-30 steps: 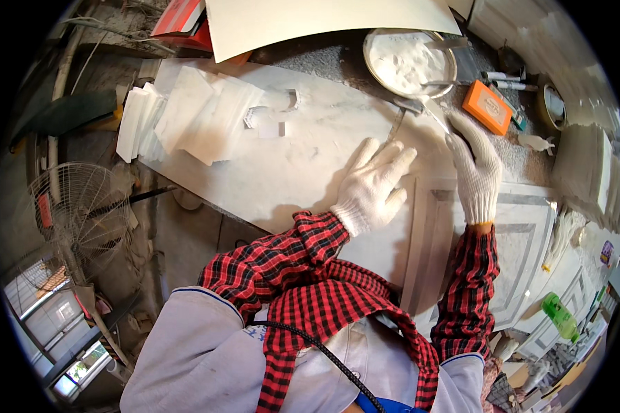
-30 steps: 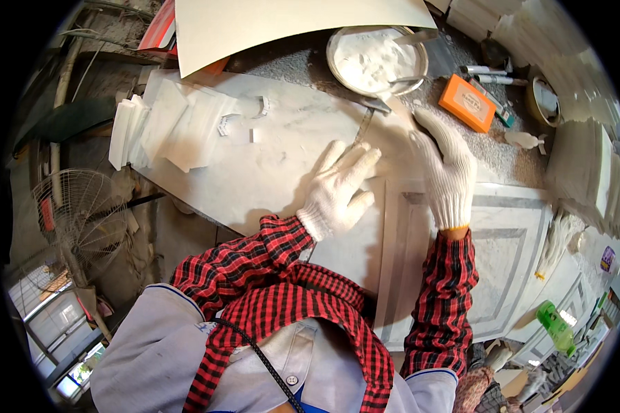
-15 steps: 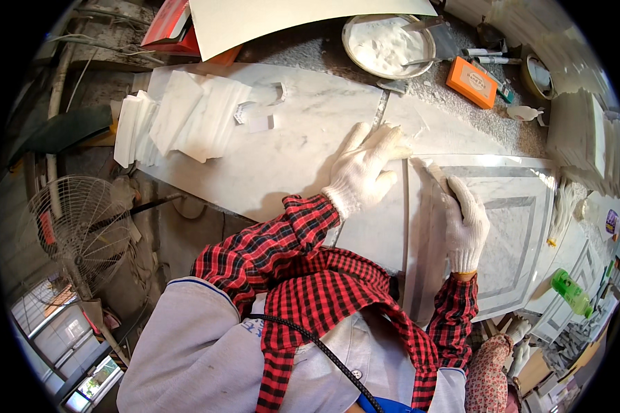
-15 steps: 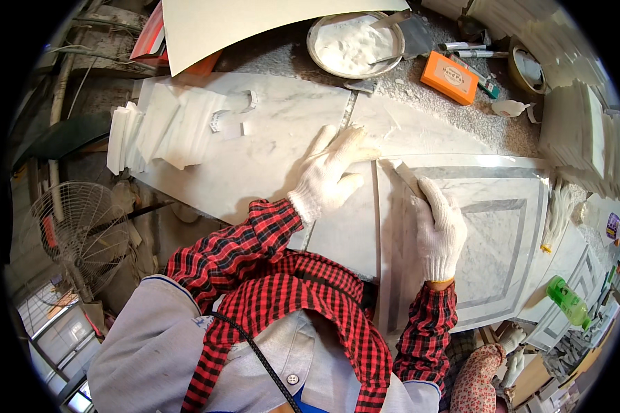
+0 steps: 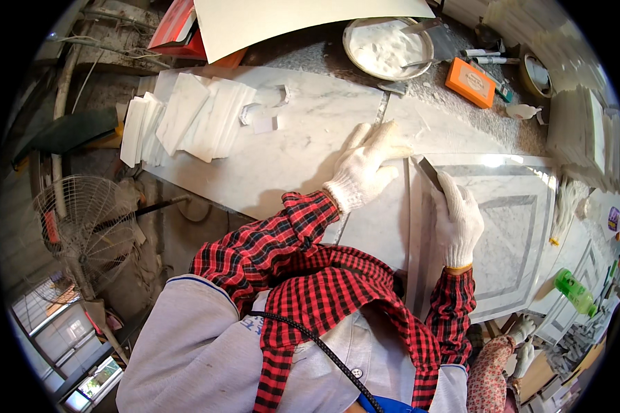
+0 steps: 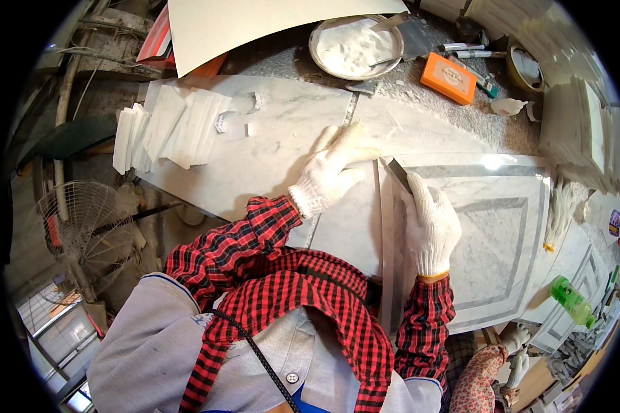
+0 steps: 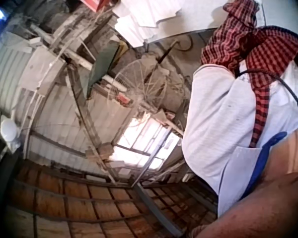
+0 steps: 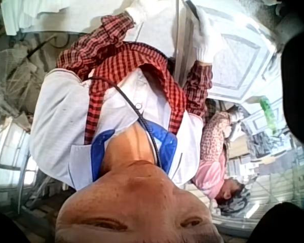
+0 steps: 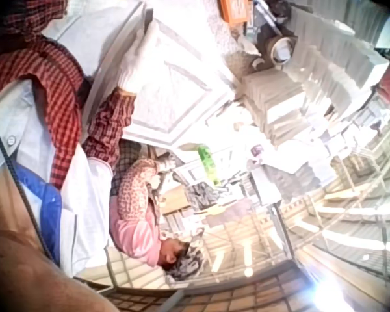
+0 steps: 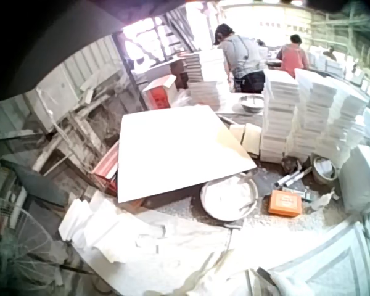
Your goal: The person puts on white gloves and walks to a stack of white square panels. They pick up a panel, place it on a workbench, and use a utility knife to trim the edges and corners of the panel. The person carefully scrapes away excess material from the frame of the panel.
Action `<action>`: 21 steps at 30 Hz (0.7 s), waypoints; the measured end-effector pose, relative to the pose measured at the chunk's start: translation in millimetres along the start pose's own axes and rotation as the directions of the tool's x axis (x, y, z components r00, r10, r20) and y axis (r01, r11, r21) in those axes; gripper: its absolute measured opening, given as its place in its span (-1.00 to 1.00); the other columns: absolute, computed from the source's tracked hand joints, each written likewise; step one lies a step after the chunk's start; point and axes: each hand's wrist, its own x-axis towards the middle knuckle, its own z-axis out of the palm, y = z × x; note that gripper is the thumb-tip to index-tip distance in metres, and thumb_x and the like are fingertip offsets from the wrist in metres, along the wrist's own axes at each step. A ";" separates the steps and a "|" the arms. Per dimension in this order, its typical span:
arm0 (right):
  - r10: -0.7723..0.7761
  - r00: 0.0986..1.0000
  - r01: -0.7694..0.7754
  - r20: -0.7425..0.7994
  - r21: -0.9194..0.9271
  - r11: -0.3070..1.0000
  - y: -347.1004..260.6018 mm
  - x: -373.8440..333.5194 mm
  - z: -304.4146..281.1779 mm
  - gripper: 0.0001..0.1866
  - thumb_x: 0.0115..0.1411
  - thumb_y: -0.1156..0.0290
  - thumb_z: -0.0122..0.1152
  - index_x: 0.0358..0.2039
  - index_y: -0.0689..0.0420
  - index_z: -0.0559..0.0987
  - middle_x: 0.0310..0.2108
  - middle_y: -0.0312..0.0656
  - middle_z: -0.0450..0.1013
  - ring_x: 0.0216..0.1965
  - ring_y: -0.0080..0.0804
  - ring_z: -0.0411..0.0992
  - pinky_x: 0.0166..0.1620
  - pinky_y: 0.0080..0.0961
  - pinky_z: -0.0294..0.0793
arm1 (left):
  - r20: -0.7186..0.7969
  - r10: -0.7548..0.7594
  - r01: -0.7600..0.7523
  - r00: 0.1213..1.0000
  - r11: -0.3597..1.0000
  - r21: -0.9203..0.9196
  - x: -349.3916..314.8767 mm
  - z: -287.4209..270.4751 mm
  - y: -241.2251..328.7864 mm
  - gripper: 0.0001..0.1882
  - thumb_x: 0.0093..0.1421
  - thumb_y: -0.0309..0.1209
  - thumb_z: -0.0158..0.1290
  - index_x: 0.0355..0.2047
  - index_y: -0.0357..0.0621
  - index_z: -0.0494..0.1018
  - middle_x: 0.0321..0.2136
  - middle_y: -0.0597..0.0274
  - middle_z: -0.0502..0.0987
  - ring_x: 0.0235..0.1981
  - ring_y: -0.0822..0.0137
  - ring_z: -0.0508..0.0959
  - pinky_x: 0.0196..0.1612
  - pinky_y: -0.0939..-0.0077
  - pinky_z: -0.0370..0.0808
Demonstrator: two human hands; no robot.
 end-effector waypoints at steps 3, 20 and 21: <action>-0.015 1.000 0.016 0.014 -0.057 0.998 -1.3 0.5 -0.7 -0.66 0.19 0.35 0.33 0.01 -0.06 0.65 -0.28 -0.23 0.58 -0.29 -0.23 0.56 -0.24 -0.38 0.55 | 0.001 0.034 -0.034 0.999 0.999 0.040 -1.0 -1.2 2.4 -0.22 0.11 -0.50 0.12 0.35 -0.35 0.16 0.05 0.37 0.64 0.26 0.10 0.33 0.43 0.29 0.10; 0.151 0.981 -0.171 0.120 0.174 0.970 -1.4 3.3 -14.6 -0.70 0.22 0.38 0.29 -0.02 0.05 0.66 -0.27 -0.15 0.60 -0.24 -0.19 0.57 -0.16 -0.37 0.54 | 0.047 -0.008 0.007 0.999 0.999 0.034 -1.6 0.3 -2.5 -0.21 0.14 -0.50 0.11 0.39 -0.31 0.11 0.08 0.36 0.62 0.36 0.21 0.32 0.50 0.21 -0.04; 0.153 0.980 -0.174 0.130 0.174 0.969 -2.6 4.7 -13.1 -0.71 0.23 0.37 0.29 -0.02 0.05 0.66 -0.27 -0.15 0.60 -0.24 -0.19 0.57 -0.16 -0.37 0.54 | 0.038 0.000 -0.001 0.999 0.999 0.047 -1.7 0.8 -3.1 -0.21 0.14 -0.50 0.11 0.38 -0.32 0.11 0.08 0.36 0.62 0.36 0.19 0.31 0.49 0.23 -0.03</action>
